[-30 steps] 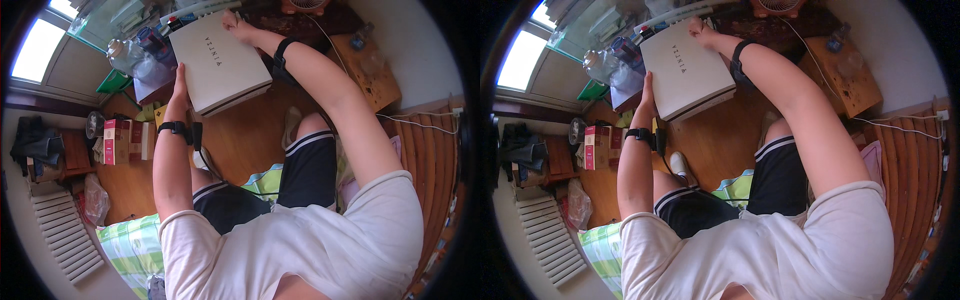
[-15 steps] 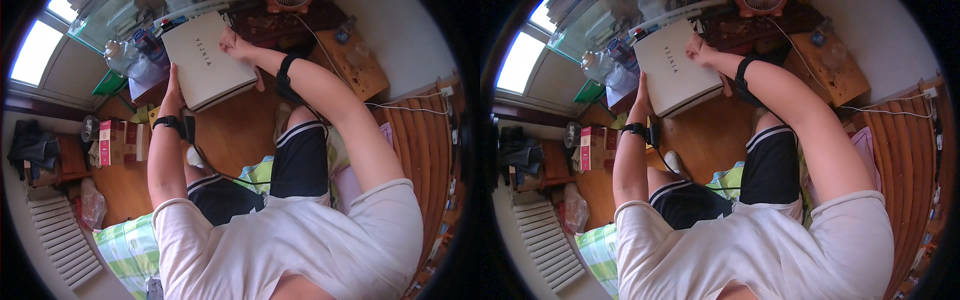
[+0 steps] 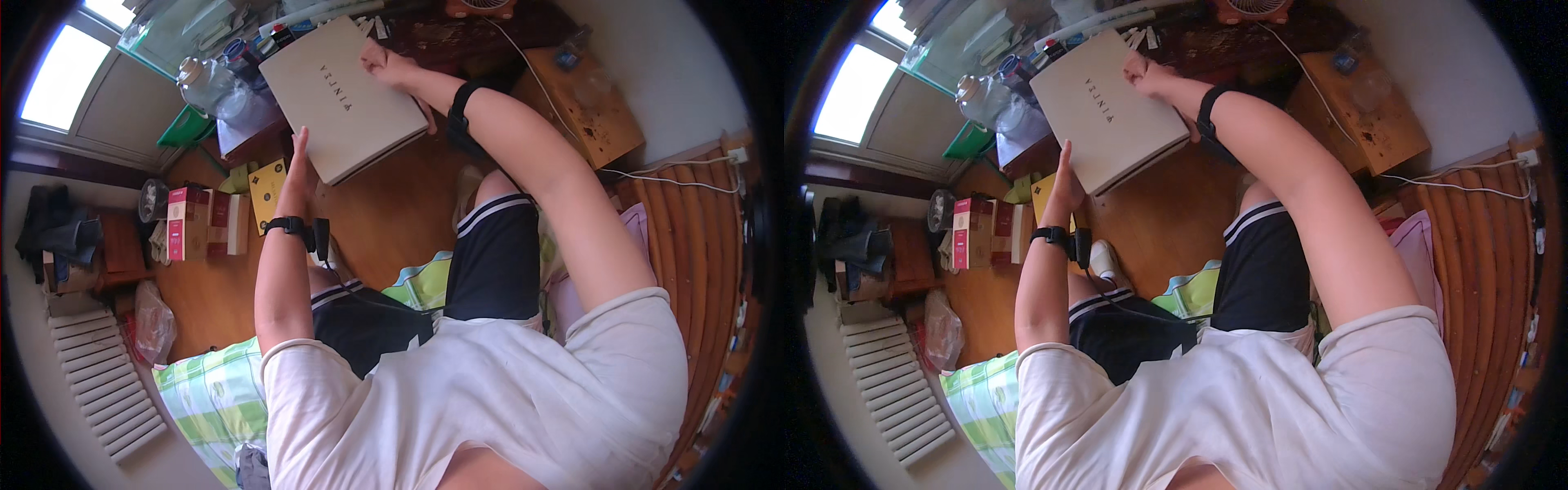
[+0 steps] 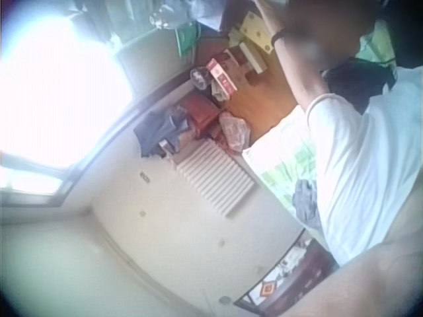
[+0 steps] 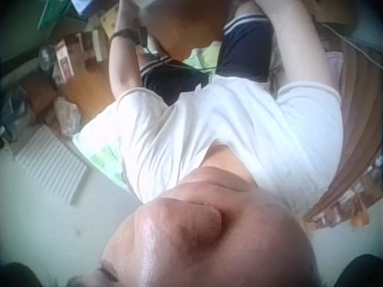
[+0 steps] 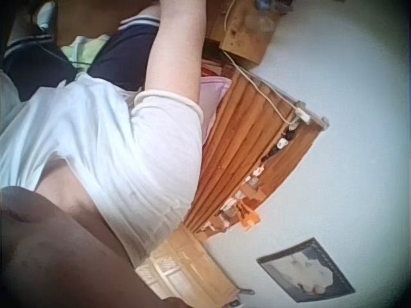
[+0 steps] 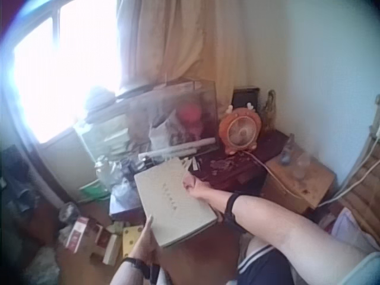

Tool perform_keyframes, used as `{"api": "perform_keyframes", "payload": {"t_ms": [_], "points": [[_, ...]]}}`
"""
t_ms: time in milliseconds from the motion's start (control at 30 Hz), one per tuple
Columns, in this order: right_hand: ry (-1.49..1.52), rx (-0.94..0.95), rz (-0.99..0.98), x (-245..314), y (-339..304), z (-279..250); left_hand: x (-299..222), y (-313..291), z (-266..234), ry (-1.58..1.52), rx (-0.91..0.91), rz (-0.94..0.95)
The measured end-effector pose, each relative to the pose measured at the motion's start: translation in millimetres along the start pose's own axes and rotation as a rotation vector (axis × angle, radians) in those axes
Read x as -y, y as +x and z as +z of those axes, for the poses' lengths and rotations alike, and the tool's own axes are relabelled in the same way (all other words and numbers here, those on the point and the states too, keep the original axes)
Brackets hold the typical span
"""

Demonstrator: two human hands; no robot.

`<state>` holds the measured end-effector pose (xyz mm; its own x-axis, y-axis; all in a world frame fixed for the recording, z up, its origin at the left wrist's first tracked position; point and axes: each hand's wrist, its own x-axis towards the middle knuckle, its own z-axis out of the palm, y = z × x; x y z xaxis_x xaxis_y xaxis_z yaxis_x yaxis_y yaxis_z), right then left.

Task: The person wipes the top and sides of two boxes with a cloth.

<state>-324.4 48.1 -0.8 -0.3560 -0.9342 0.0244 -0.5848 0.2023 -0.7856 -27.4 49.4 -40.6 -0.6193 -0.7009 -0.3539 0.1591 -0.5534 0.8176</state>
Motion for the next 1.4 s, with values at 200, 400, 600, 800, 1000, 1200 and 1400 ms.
{"api": "perform_keyframes", "payload": {"t_ms": [200,400,600,800,1000,1200,1400], "points": [[-0.106,-0.054,0.172,23,-14,1,-17,-10,35,-0.012,-0.203,0.028],[-0.095,0.126,0.196,37,-72,0,-39,-20,25,0.054,-0.193,-0.076],[-0.145,0.136,0.18,30,-74,17,-49,-33,26,0.02,-0.24,-0.118],[0.011,0.037,-0.114,5,-5,27,-45,-10,6,0.097,-0.173,-0.18],[0.157,0.021,-0.362,8,47,15,-40,-12,20,0.047,-0.088,-0.138],[0.234,-0.003,-0.73,16,51,17,-32,-5,0,0.02,-0.151,-0.158],[0.057,0.047,-0.103,13,-11,-3,-43,-9,35,0.123,-0.246,-0.191]]}}
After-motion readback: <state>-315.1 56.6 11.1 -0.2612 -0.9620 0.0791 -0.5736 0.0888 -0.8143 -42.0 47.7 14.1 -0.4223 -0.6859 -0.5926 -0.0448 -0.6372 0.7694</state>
